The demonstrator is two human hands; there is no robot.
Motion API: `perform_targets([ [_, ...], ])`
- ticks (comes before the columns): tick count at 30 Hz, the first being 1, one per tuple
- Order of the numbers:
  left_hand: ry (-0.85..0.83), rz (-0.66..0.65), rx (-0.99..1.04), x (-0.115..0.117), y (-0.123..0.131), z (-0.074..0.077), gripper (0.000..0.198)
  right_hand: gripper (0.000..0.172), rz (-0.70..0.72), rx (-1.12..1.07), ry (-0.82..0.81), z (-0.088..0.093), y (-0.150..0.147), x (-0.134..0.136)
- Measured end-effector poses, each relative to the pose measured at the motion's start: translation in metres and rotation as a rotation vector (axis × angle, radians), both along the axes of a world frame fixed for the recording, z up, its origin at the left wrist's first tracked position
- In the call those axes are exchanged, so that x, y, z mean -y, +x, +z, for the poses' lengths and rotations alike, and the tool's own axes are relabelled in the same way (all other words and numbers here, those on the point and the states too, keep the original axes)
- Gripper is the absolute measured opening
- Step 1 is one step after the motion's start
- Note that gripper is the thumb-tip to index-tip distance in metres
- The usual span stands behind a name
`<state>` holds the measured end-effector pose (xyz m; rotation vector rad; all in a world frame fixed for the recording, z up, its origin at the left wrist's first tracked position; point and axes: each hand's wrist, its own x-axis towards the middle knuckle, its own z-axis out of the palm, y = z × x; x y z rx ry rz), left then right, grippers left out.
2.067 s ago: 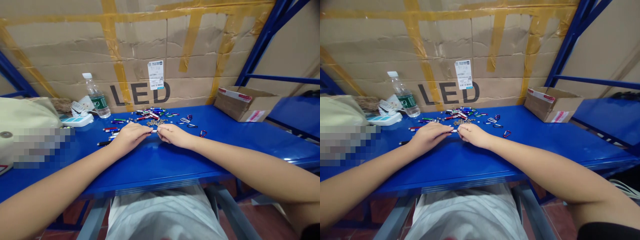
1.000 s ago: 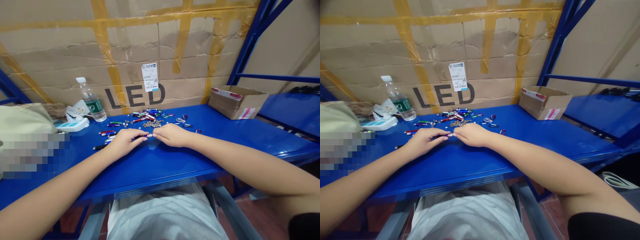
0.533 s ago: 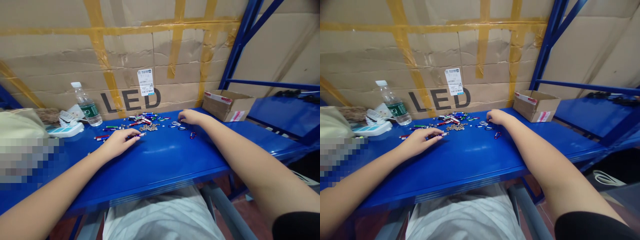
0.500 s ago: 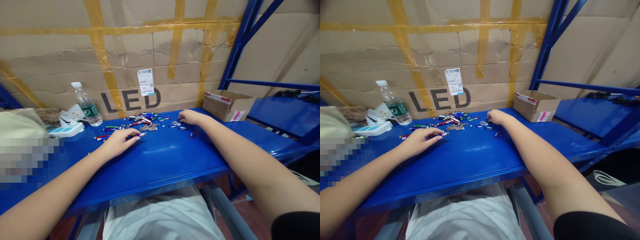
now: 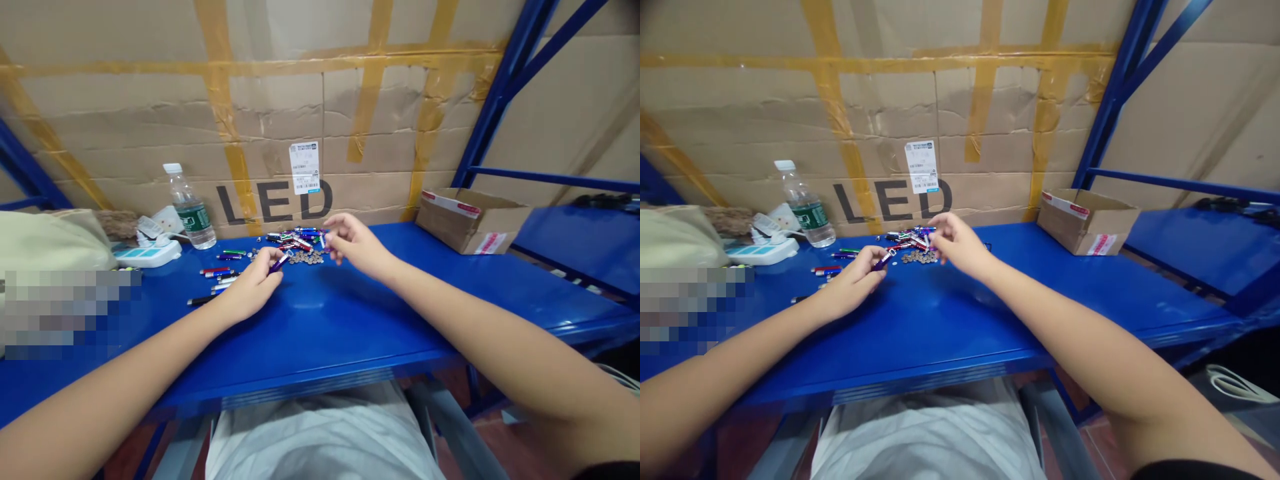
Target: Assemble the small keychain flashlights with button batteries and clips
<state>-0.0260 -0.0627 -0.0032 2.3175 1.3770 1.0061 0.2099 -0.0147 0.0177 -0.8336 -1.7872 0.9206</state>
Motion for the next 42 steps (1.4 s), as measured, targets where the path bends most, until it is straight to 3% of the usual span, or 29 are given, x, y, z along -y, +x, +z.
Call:
perform_targets([
  [3,0.075,0.004,-0.073,0.008,0.006,0.004,0.034,0.011,0.13,-0.028,-0.173,-0.006,-0.023,0.022],
  [8,0.153,-0.095,-0.194,0.014,0.01,0.008,0.029,0.007,0.228,-0.061,-0.44,-0.011,-0.027,0.024],
  [17,0.247,-0.141,-0.373,0.007,0.015,-0.002,0.017,0.014,0.227,-0.088,-0.605,-0.013,-0.03,0.027],
  [21,0.173,-0.094,-0.158,0.003,0.014,0.001,0.016,0.01,0.18,0.048,-0.421,-0.015,-0.028,0.024],
  [25,0.059,0.002,0.017,0.001,0.016,0.007,0.026,0.013,0.168,0.333,0.05,-0.02,-0.028,0.024],
  [29,-0.007,-0.028,0.023,0.001,0.016,0.007,0.027,0.011,0.101,0.555,0.432,-0.02,-0.027,0.024],
  [34,0.004,-0.027,-0.039,0.001,0.015,0.005,0.021,0.02,-0.015,0.862,0.502,-0.015,-0.023,0.029],
  [42,-0.104,0.053,-0.105,0.0,0.017,0.004,0.04,0.037,-0.064,1.144,0.708,-0.017,-0.023,0.031],
])
